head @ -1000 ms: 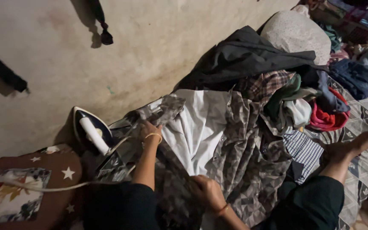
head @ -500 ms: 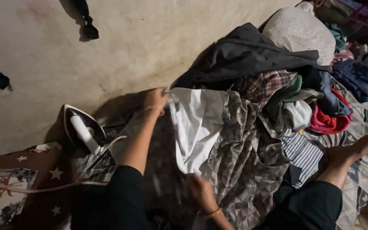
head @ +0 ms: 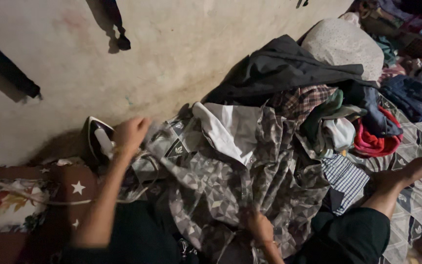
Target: The person irons a patterned shirt on a bed using an electric iron. They repeatedly smooth the fabric, adjust the shirt's position, and iron different sections of the garment.
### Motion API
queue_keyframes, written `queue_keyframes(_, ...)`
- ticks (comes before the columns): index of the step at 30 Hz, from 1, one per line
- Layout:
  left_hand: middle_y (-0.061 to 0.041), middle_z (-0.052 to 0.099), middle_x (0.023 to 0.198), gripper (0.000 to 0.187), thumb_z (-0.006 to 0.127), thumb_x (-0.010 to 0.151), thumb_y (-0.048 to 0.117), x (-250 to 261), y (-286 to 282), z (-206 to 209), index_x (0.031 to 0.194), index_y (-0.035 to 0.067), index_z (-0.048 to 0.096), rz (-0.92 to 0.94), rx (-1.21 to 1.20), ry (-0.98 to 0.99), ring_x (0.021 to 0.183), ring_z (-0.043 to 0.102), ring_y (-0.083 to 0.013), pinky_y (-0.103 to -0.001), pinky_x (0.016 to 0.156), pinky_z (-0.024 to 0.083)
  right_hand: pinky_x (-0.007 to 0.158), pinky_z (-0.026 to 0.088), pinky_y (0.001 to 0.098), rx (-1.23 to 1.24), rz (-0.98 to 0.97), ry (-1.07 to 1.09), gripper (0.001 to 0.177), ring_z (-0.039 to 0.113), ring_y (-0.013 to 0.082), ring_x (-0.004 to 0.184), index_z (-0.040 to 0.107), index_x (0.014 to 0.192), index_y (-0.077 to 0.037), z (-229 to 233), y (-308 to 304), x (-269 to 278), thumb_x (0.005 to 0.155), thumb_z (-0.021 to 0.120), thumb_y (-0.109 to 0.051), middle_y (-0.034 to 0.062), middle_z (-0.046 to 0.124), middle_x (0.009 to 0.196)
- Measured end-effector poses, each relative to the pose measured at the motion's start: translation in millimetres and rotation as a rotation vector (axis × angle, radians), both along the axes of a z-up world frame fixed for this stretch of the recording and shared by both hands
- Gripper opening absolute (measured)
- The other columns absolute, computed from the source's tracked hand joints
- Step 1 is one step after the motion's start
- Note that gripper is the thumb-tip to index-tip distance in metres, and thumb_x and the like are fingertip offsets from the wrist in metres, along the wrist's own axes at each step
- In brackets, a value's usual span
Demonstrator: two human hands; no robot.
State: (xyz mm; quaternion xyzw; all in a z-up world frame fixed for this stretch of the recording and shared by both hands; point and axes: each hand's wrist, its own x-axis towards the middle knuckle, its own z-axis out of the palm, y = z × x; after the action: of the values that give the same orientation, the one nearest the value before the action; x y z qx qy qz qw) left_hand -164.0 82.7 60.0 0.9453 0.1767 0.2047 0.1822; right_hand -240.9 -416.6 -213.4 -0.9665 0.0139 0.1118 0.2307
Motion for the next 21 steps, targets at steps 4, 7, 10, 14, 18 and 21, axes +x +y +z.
queue_keyframes(4,-0.009,0.079,0.097,0.044,0.063,0.090,0.058,-111.7,2.1,54.6,0.104,0.019,0.078,-0.023,0.024,0.410,0.078,0.075,-0.0327,-0.044,0.069,0.059,0.076,0.056,0.0544,0.028,0.023,-0.227,0.043,0.069,0.0437,0.093,0.056,0.126,-0.016,52.4,10.2,0.9,0.091,0.066,-0.040,0.0193,0.071,0.107)
queue_keyframes(7,-0.011,0.078,0.097,0.051,0.067,0.088,0.062,-133.8,-16.3,66.7,0.100,0.014,0.079,0.126,0.127,0.631,0.082,0.076,-0.0296,-0.043,0.076,0.061,0.077,0.055,0.0511,0.100,0.134,-0.449,0.045,0.067,0.0418,0.095,0.059,0.126,-0.014,100.9,26.1,17.0,0.085,0.068,-0.031,0.0176,0.067,0.109)
queue_keyframes(10,-0.014,0.074,0.093,0.055,0.069,0.086,0.063,-104.9,-36.4,35.2,0.096,0.009,0.076,0.068,0.187,0.447,0.087,0.073,-0.0337,-0.047,0.073,0.059,0.083,0.054,0.0468,0.119,0.232,-0.441,0.039,0.065,0.0372,0.104,0.064,0.121,-0.014,145.6,52.9,40.6,0.086,0.071,-0.030,0.0145,0.066,0.112)
queue_keyframes(14,-0.020,0.074,0.094,0.050,0.070,0.088,0.056,-31.0,-81.0,-69.7,0.094,0.008,0.078,-0.215,-0.029,0.464,0.092,0.072,-0.0389,-0.051,0.083,0.056,0.092,0.052,0.0448,0.144,0.432,-0.525,0.029,0.062,0.0355,0.112,0.069,0.113,-0.013,176.8,106.1,72.5,0.085,0.070,-0.024,0.0111,0.067,0.121)
queue_keyframes(18,-0.021,0.073,0.107,0.032,0.070,0.088,0.034,10.1,-113.7,-191.8,0.107,0.009,0.075,-0.187,-0.033,0.368,0.099,0.071,-0.0407,-0.052,0.085,0.057,0.098,0.048,0.0495,0.154,0.620,-0.674,0.034,0.055,0.0398,0.121,0.069,0.115,-0.012,181.9,163.0,126.5,0.084,0.070,-0.026,0.0160,0.062,0.130)
queue_keyframes(21,-0.021,0.070,0.115,0.056,0.079,0.073,0.039,22.3,-116.2,-250.8,0.118,0.008,0.070,-0.182,-0.044,0.332,0.109,0.067,-0.0429,-0.060,0.085,0.053,0.099,0.046,0.0537,-0.014,0.519,-0.598,0.032,0.053,0.0392,0.129,0.073,0.111,-0.017,170.6,203.1,175.2,0.082,0.071,-0.031,0.0167,0.058,0.138)
